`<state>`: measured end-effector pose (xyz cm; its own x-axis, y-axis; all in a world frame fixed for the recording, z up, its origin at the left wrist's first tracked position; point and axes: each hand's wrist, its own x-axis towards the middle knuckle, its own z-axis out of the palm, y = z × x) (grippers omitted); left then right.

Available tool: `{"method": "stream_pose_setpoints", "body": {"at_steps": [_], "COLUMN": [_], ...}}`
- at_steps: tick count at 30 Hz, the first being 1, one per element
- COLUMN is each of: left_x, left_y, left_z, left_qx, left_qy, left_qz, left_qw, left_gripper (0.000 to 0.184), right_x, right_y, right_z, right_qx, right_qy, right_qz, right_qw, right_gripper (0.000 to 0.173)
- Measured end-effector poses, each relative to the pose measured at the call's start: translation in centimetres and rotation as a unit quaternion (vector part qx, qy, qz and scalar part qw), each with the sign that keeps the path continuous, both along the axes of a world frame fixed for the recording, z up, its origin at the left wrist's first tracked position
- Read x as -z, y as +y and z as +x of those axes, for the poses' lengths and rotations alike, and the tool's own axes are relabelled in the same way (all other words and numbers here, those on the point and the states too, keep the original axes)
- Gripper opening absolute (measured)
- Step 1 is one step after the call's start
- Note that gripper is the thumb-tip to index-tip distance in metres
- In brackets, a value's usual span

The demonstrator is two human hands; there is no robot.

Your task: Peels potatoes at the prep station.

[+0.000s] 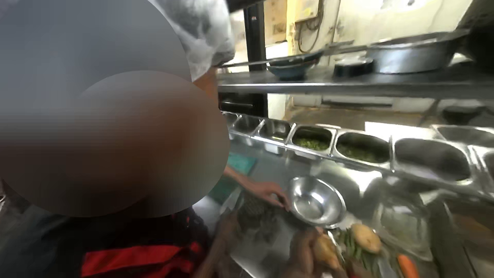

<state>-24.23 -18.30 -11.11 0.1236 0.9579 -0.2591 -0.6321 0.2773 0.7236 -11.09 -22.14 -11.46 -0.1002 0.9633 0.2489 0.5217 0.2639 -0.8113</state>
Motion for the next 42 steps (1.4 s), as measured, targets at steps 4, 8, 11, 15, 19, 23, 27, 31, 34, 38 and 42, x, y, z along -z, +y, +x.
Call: {"method": "stream_pose_setpoints", "body": {"at_steps": [4,8,11,15,19,23,27,31,34,38,42], "left_x": [-2.1,-3.5,-3.7,-1.8,-3.1,-3.8,-3.9,-3.9,-3.4,-3.4,-3.3], "left_y": [-0.9,-1.7,-1.5,-0.7,-0.6,-0.2,0.6,1.0,1.8,3.5,4.3], "left_z": [1.6,2.2,0.3,-3.0,-1.6,-0.1,0.7,1.2,1.2,0.2,-1.6], "left_qx": [-0.088,-0.114,-0.03,0.079,0.028,-0.064,-0.114,-0.148,-0.146,-0.167,-0.094], "left_qy": [0.021,0.068,0.03,-0.004,0.011,-0.057,-0.137,-0.135,-0.162,-0.234,-0.184], "left_qz": [-0.087,-0.139,-0.109,-0.039,-0.053,-0.126,-0.161,-0.191,-0.18,-0.18,-0.128], "left_qw": [0.992,0.981,0.993,0.996,0.998,0.988,0.971,0.961,0.959,0.941,0.97], "left_gripper": [0.047,0.048,0.047,0.039,0.039,0.031,0.034,0.041,0.046,0.041,0.035], "right_x": [-0.5,0.7,-0.1,-0.8,-1.3,-1.5,-0.4,0.3,-0.1,-0.3,-2.1], "right_y": [-0.8,0.5,1.2,1.3,1.3,1.0,0.2,-0.5,0.0,0.3,1.2], "right_z": [-0.2,0.5,1.3,1.6,0.7,0.1,-1.1,-1.7,-1.4,-0.7,-0.4], "right_qx": [0.14,0.14,0.074,0.005,0.013,0.045,0.092,0.087,0.062,0.027,-0.027], "right_qy": [-0.129,-0.181,-0.142,-0.087,-0.085,-0.121,-0.209,-0.253,-0.272,-0.156,0.275], "right_qz": [0.146,0.183,0.095,-0.017,-0.046,0.015,0.111,0.153,0.151,0.067,-0.305], "right_qw": [0.971,0.956,0.982,0.996,0.995,0.991,0.967,0.951,0.948,0.985,0.911], "right_gripper": [0.054,0.057,0.064,0.066,0.063,0.066,0.06,0.056,0.051,0.061,0.051]}}
